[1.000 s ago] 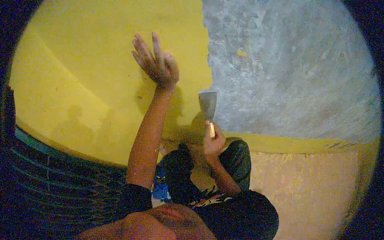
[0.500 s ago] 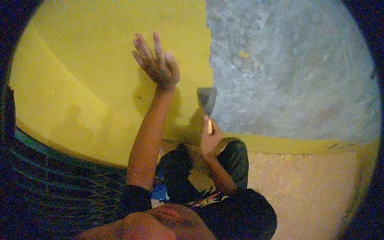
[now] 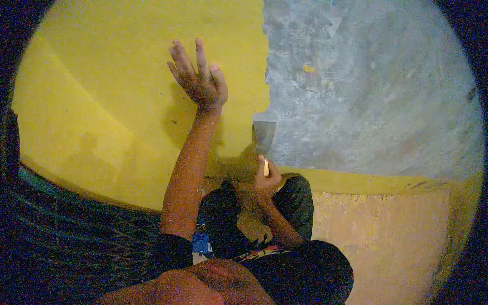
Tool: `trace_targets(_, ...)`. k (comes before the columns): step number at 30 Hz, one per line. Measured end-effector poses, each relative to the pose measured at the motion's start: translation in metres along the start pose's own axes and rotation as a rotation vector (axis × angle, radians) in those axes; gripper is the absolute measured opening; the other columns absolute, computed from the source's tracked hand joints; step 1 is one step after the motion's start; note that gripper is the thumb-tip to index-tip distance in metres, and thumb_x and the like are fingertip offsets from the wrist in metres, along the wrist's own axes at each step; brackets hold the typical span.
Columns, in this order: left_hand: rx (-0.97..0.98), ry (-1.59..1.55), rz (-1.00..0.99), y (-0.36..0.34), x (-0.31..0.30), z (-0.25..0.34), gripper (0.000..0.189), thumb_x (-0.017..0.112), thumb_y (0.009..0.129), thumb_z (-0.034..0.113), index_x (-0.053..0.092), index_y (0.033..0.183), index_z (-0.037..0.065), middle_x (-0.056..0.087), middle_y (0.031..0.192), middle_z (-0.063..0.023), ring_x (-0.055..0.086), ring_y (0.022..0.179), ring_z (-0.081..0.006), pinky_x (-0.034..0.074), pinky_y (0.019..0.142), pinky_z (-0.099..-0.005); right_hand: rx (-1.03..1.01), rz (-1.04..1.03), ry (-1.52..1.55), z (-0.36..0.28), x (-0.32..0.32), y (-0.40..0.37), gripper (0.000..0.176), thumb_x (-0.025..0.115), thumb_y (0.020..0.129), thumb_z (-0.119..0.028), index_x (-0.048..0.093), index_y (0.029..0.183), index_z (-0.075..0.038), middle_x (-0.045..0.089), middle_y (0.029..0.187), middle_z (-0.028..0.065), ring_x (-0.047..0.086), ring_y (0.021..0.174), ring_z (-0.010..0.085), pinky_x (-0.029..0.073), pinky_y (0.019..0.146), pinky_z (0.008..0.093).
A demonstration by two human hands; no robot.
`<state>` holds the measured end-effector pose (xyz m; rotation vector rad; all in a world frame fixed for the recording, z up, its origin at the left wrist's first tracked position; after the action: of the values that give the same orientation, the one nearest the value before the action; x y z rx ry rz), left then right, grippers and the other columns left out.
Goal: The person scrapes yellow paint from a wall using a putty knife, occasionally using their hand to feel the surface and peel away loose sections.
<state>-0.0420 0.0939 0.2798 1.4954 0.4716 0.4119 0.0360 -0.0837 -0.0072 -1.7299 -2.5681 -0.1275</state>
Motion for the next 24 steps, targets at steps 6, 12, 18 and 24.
trace_targets(6, 0.010, 0.004, 0.003, 0.000, 0.001, 0.001, 0.055, 0.032, 0.102, 0.035, 0.040, 0.152, 0.014, 0.023, 0.160, -0.0262, 0.021, 0.148, -0.0458, 0.013, 0.117, -0.0640, 0.065, -0.003, -0.001, -0.011, 0.011, 0.010, 0.026, 0.071, 0.095, -0.023, 0.071, 0.090, 0.003, 0.065, 0.074, 0.0026, 0.054, 0.071, 0.0102, 0.047, 0.065, 0.0300)
trace_targets(12, 0.000, -0.018, 0.006, -0.003, 0.001, 0.002, 0.055, 0.032, 0.103, 0.036, 0.041, 0.152, 0.014, 0.024, 0.160, -0.0264, 0.022, 0.147, -0.0464, 0.012, 0.117, -0.0639, -0.056, 0.024, 0.038, -0.006, 0.006, 0.013, 0.032, 0.068, 0.097, -0.030, 0.071, 0.089, 0.001, 0.053, 0.065, -0.0049, 0.046, 0.058, 0.0038, 0.035, 0.051, 0.0239)
trace_targets(18, 0.007, -0.007, 0.006, 0.000, -0.001, 0.001, 0.056, 0.030, 0.103, 0.038, 0.040, 0.152, 0.014, 0.024, 0.160, -0.0261, 0.021, 0.148, -0.0457, 0.011, 0.117, -0.0631, 0.066, -0.040, 0.084, 0.008, 0.008, 0.005, 0.032, 0.071, 0.095, -0.029, 0.070, 0.088, 0.002, 0.058, 0.068, -0.0029, 0.048, 0.065, 0.0071, 0.041, 0.058, 0.0264)
trace_targets(24, -0.005, -0.009, 0.035, 0.002, -0.001, 0.002, 0.053, 0.032, 0.101, 0.034, 0.047, 0.148, 0.017, 0.028, 0.159, -0.0255, 0.025, 0.147, -0.0431, 0.013, 0.118, -0.0617, -0.048, -0.017, 0.095, -0.007, 0.008, 0.003, 0.032, 0.070, 0.096, -0.030, 0.069, 0.086, 0.001, 0.056, 0.066, -0.0030, 0.046, 0.063, 0.0073, 0.040, 0.057, 0.0271)
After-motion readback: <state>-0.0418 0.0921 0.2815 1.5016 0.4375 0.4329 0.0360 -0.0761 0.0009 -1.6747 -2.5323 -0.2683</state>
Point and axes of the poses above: each hand's wrist, its own y-axis towards the middle knuckle, its own x-axis out of the palm, z = x × y, the point moved 8 cm from there along y, towards the middle knuckle
